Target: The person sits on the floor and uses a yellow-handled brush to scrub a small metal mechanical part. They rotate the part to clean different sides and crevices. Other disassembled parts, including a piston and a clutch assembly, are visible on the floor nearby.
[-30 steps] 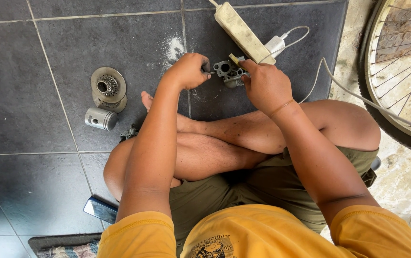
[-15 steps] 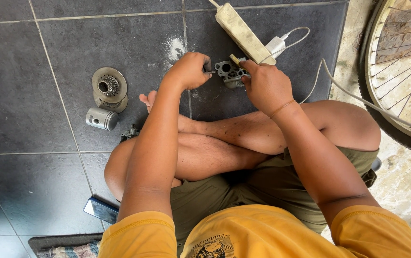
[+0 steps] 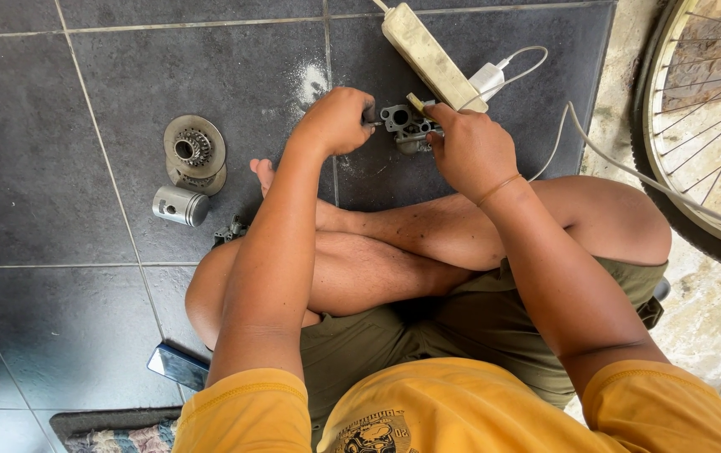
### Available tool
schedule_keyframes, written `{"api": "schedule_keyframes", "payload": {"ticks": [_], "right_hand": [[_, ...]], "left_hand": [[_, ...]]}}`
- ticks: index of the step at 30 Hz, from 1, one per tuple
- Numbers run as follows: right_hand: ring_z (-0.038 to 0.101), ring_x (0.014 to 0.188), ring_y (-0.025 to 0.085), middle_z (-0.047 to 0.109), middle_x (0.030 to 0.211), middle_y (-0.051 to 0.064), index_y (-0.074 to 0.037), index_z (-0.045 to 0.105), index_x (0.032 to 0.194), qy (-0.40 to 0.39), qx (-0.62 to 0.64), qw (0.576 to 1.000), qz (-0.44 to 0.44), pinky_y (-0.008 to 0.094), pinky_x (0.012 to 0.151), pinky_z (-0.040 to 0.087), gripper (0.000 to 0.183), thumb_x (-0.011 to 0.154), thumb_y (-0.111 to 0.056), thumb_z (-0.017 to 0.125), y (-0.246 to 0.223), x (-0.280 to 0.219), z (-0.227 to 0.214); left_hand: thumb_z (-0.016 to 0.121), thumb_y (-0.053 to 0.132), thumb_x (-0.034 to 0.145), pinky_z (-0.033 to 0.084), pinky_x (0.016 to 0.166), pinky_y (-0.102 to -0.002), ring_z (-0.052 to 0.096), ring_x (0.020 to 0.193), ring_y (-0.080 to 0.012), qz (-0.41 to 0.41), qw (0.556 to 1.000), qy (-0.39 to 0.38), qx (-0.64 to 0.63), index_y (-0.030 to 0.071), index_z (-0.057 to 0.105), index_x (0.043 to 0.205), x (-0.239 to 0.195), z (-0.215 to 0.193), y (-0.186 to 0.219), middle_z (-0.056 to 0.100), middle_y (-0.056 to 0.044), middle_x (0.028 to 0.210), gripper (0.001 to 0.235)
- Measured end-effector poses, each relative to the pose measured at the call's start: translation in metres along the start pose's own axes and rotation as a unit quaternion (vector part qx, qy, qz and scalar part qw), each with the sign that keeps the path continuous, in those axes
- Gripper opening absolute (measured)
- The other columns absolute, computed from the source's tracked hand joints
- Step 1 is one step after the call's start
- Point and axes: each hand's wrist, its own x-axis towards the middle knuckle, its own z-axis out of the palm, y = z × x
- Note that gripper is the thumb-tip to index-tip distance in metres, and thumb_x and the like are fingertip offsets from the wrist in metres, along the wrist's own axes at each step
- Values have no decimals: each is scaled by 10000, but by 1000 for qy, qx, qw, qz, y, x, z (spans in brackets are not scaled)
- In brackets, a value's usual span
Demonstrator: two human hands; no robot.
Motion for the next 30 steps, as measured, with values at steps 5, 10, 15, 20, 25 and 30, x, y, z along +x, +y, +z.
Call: {"api": "schedule_keyframes", "payload": {"ticks": [5,10,15,20,25,30], "right_hand": [[736,788,478,716,899,222,-162,683,1320,5,5,1000,-7,555,678,616,332,995,-204,633,3,1,2],[736,764,469,713,872,219,-154,693,1318,20,2,999,-28,549,662,616,328,996,-177,638,-4,-5,-5],[731,784,458,706,880,203,-148,694,1339,20,8,996,-82,554,678,614,379,1005,-44,548,-24,-24,-14],[740,726,340,708,841,138,-236,713,1329,54,-104,991,-68,462,646,630,354,1040,-138,535,5,-18,6],[752,795,371,731,893,163,-227,702,1335,36,-94,989,-109,517,720,636,385,1016,-102,526,-25,-25,0],[571,483,364,636,764,86,-222,754,1347,127,-100,977,-142,441,319,383,427,1004,-78,544,6,-4,24]], "left_hand": [[707,163,918,580,811,-509,724,940,-398,-8,1000,-8,13,0,778,1014,-5,-5,7,756,-211,949,202],[722,226,923,583,822,-493,737,931,-362,-26,999,-21,-2,42,786,970,-9,-8,8,761,-188,926,200],[729,208,932,582,846,-488,735,980,-373,-26,999,-26,-9,27,797,1012,-14,-12,8,768,-204,979,210],[777,262,901,586,867,-485,727,1017,-361,-36,998,-44,-16,26,796,1041,-3,6,-7,765,-177,986,276],[806,314,868,593,876,-492,724,1019,-356,-36,998,-55,-24,43,806,1030,1,9,-13,767,-167,995,316],[790,357,898,541,861,-449,661,1110,-318,-102,987,-122,18,104,641,1380,-1,-1,1,680,-115,1297,564]]}}
